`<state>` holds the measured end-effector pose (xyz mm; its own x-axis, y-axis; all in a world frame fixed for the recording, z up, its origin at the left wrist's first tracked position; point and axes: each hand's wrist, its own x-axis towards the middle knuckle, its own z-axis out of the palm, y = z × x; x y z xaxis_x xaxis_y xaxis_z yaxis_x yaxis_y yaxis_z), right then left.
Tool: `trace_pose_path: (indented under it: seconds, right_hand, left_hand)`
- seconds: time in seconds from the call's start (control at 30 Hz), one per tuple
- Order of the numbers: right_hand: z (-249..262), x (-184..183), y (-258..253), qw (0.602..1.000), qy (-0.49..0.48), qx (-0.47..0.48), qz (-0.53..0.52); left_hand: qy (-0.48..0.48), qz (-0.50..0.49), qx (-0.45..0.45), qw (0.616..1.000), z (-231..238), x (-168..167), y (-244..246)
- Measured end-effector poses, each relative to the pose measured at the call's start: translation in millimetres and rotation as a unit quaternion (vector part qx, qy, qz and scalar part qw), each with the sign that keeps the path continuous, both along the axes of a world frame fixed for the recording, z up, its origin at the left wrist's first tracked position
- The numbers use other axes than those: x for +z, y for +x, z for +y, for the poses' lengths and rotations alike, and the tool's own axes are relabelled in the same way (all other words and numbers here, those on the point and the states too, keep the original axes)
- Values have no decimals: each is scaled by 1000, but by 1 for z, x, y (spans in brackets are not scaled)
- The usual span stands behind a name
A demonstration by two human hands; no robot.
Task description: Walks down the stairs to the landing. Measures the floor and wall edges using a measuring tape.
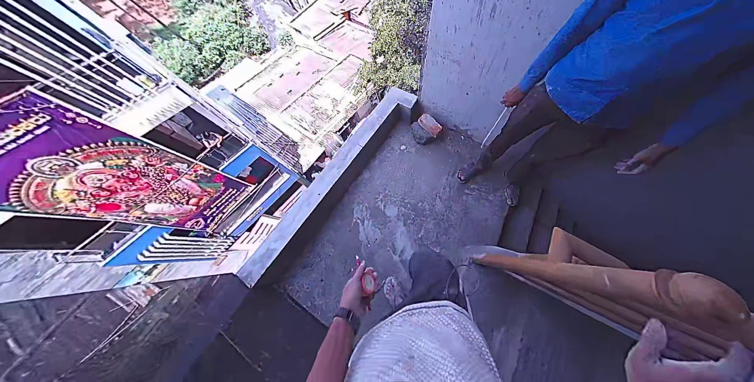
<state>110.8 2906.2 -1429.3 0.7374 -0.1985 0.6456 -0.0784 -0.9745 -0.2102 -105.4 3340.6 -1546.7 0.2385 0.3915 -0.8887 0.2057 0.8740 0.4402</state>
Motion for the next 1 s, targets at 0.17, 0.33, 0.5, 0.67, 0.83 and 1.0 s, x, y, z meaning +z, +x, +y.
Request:
trace_pose_path:
  seconds: [0.17, 0.33, 0.5, 0.67, 0.83, 1.0]
  right_hand:
    - [152, -28, -50, 882, 368, 129, 265]
    - [283, -50, 11, 695, 180, 484, 500]
    - [424, -42, 92, 490, 48, 577, 652]
    - [495, -35, 114, 330, 17, 621, 711]
    - [522, -46, 114, 219, -33, 615, 757]
    - [525, -57, 87, 173, 0, 542, 822]
  left_hand:
    - [51, -40, -31, 997, 37, 18, 46]
    - [159, -73, -170, 970, 49, 49, 82]
    - [240, -57, -188, 951, 66, 58, 127]
    - [326, 38, -95, 940, 86, 79, 159]
    - [289, 114, -69, 948, 75, 82, 148]
    - [273, 136, -67, 950, 63, 80, 125]
